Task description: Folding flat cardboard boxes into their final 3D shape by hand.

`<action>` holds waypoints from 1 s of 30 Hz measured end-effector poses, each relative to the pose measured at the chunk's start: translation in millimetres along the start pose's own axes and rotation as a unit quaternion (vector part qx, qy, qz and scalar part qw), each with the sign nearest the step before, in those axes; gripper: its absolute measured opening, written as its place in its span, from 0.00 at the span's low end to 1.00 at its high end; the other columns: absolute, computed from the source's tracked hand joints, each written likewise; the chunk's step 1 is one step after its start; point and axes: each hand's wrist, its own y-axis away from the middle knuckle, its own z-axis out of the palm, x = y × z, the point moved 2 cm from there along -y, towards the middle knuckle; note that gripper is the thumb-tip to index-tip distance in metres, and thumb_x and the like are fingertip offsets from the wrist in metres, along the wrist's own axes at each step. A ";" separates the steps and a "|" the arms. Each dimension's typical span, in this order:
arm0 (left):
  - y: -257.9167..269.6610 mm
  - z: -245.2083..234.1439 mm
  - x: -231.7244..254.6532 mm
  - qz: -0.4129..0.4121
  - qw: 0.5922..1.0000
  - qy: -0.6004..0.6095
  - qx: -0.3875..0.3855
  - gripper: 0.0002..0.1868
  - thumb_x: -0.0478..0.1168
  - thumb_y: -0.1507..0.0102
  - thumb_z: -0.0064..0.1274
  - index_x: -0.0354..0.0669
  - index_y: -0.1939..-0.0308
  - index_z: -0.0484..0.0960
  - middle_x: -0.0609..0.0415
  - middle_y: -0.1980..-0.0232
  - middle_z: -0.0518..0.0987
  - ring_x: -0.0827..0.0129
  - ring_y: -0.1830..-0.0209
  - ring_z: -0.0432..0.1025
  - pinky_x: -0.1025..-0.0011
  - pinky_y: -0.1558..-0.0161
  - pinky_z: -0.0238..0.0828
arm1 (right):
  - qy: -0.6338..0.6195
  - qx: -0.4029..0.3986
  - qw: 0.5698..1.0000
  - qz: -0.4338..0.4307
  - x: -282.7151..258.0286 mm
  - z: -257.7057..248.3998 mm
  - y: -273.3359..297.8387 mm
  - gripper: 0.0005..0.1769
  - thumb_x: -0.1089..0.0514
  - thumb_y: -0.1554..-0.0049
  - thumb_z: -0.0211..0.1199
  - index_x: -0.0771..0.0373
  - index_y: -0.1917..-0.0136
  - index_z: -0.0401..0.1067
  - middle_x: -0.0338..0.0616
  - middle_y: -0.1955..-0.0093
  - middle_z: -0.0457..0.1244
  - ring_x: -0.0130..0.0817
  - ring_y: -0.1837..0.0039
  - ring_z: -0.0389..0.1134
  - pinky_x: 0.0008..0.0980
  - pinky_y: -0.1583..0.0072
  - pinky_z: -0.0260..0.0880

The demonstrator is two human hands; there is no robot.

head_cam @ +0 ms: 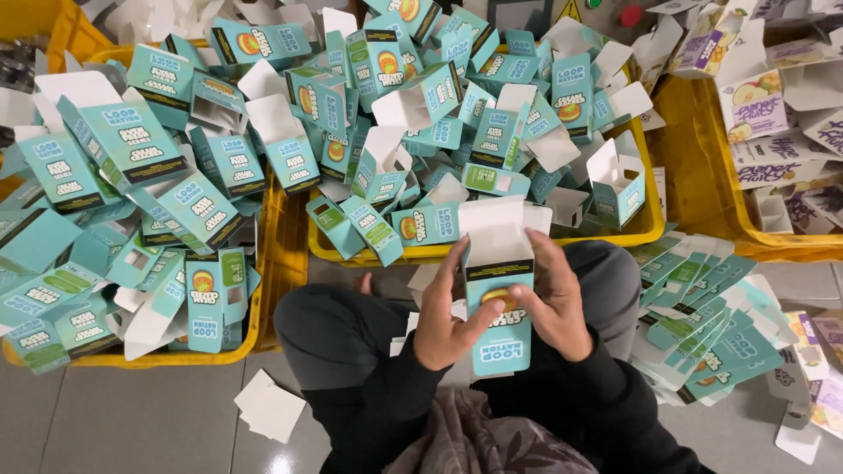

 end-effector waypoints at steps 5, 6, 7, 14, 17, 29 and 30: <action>0.5 -13.7 -10.8 -0.021 0.999 0.023 -0.045 0.39 0.49 0.36 0.60 0.30 0.30 0.61 0.35 0.52 0.75 0.50 0.58 0.78 0.58 0.60 0.80 | 0.017 -0.014 1.000 0.017 5.9 -4.1 3.9 0.22 0.63 0.40 0.63 0.71 0.34 0.66 0.51 0.47 0.67 0.33 0.53 0.72 0.36 0.52 0.75; 3.3 -13.9 -19.1 -0.034 0.997 0.039 -0.053 0.35 0.48 0.36 0.61 0.31 0.33 0.64 0.39 0.56 0.77 0.56 0.61 0.79 0.62 0.65 0.81 | 0.014 -0.028 0.999 0.015 1.2 -3.0 0.6 0.17 0.63 0.39 0.62 0.71 0.38 0.67 0.49 0.53 0.67 0.32 0.58 0.72 0.32 0.55 0.74; 2.9 -14.5 -20.2 -0.034 0.997 0.038 -0.052 0.35 0.48 0.36 0.61 0.31 0.33 0.64 0.39 0.56 0.77 0.56 0.61 0.79 0.62 0.65 0.81 | 0.013 -0.029 0.999 0.015 2.2 -2.9 0.0 0.17 0.63 0.39 0.62 0.71 0.38 0.67 0.49 0.53 0.67 0.32 0.58 0.72 0.32 0.55 0.74; 2.2 -15.8 -22.0 -0.045 0.993 0.061 -0.092 0.24 0.45 0.32 0.55 0.35 0.42 0.62 0.42 0.63 0.76 0.63 0.67 0.75 0.68 0.68 0.76 | 0.020 -0.025 0.999 0.009 18.4 -6.1 3.4 0.10 0.64 0.43 0.67 0.66 0.56 0.66 0.52 0.48 0.65 0.35 0.51 0.68 0.36 0.51 0.69; 1.8 -17.6 -20.5 -0.045 0.993 0.051 -0.093 0.23 0.47 0.30 0.51 0.36 0.42 0.62 0.43 0.64 0.74 0.66 0.69 0.72 0.70 0.69 0.73 | 0.009 -0.011 1.000 0.012 28.1 -4.5 9.5 0.10 0.66 0.43 0.67 0.66 0.54 0.66 0.54 0.48 0.66 0.38 0.48 0.70 0.39 0.49 0.70; 2.2 -8.9 5.4 0.036 0.986 -0.155 0.054 0.44 0.54 0.39 0.60 0.29 0.32 0.56 0.24 0.38 0.68 0.32 0.47 0.74 0.43 0.48 0.75 | 0.000 0.067 0.998 -0.009 5.0 18.7 -3.2 0.40 0.61 0.41 0.67 0.63 0.25 0.44 0.50 0.42 0.63 0.36 0.45 0.69 0.33 0.49 0.72; 2.8 -7.0 2.8 0.025 0.988 -0.143 0.047 0.55 0.60 0.47 0.68 0.24 0.33 0.56 0.19 0.38 0.66 0.28 0.46 0.73 0.37 0.47 0.74 | 0.021 0.094 0.995 -0.027 8.7 16.9 -1.2 0.31 0.59 0.40 0.66 0.62 0.31 0.51 0.45 0.43 0.62 0.30 0.46 0.67 0.29 0.46 0.68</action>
